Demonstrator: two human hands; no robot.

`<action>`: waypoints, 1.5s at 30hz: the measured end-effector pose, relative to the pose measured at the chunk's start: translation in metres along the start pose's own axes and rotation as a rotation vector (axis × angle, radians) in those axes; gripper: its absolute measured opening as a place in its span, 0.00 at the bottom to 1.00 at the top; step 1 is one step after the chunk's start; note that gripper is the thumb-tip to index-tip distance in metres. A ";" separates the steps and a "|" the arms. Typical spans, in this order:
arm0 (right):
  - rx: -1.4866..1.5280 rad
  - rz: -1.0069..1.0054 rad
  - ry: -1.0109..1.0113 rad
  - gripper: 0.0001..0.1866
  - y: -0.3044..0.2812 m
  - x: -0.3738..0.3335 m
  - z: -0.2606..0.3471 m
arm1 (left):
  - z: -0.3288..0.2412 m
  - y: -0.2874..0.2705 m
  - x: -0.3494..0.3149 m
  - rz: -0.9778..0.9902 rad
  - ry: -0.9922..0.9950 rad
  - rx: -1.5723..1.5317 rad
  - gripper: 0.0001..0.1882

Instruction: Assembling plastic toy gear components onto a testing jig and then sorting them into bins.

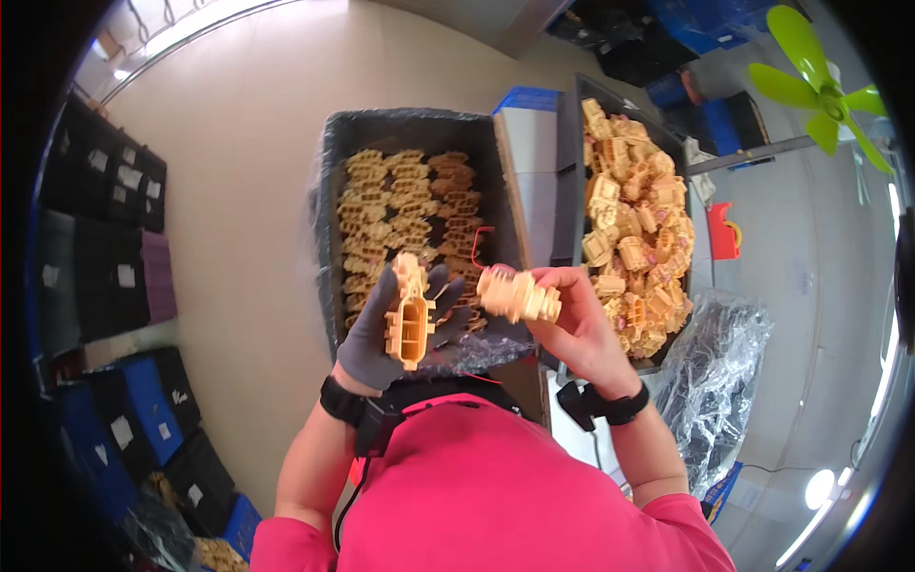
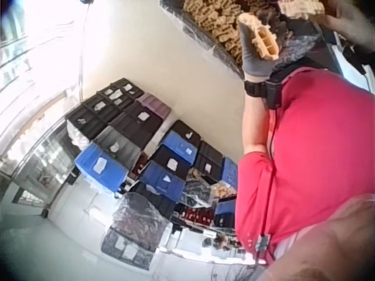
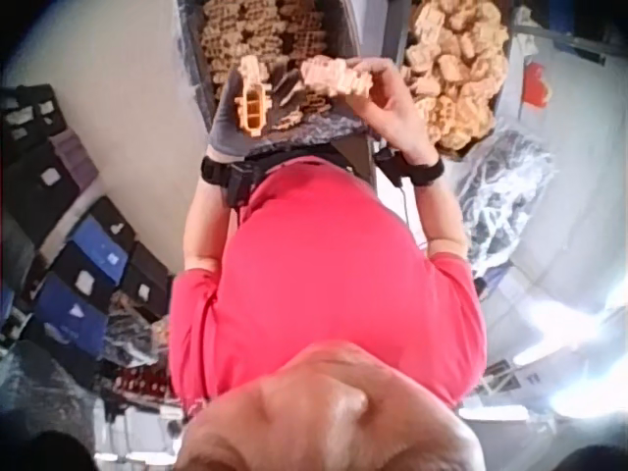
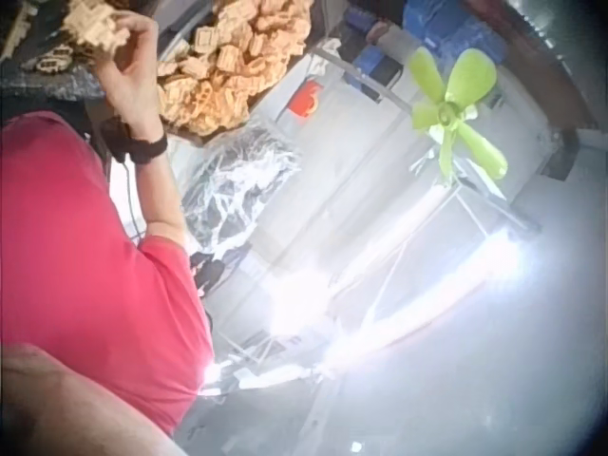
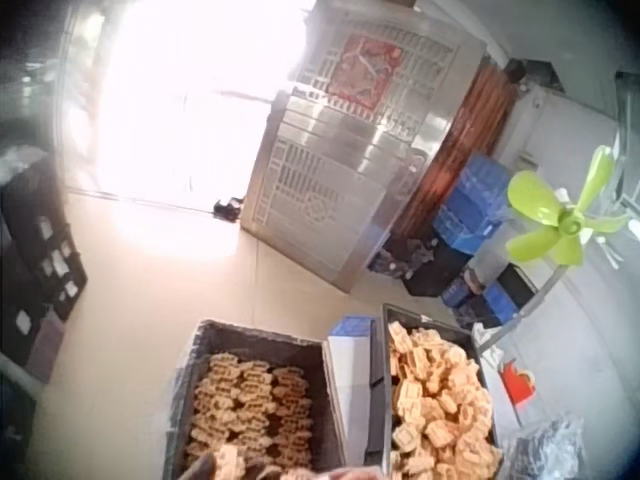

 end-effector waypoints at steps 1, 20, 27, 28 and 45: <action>-0.110 0.110 -0.038 0.21 0.011 0.003 0.010 | 0.005 0.003 -0.002 0.036 -0.046 -0.224 0.27; -0.627 0.366 -0.211 0.34 0.062 0.030 0.014 | 0.021 -0.023 -0.020 -0.007 -0.253 -0.088 0.29; -1.396 -0.606 0.095 0.26 -0.259 -0.035 0.017 | -0.020 -0.042 -0.032 -0.051 0.131 0.195 0.32; -1.426 -0.604 0.343 0.25 -0.306 -0.061 0.000 | -0.029 -0.036 -0.030 -0.070 0.188 0.254 0.33; -0.358 -0.444 0.279 0.19 -0.187 -0.058 0.049 | -0.027 -0.015 -0.022 0.177 -0.017 0.097 0.34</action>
Point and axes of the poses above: each hand's wrist, its own x-axis towards the middle knuckle, its own y-axis out of the palm, z = x × y, the point moved 9 cm from there along x, towards the middle knuckle, and after that the axes turned 11 degrees about z, right-handed, at the moved point
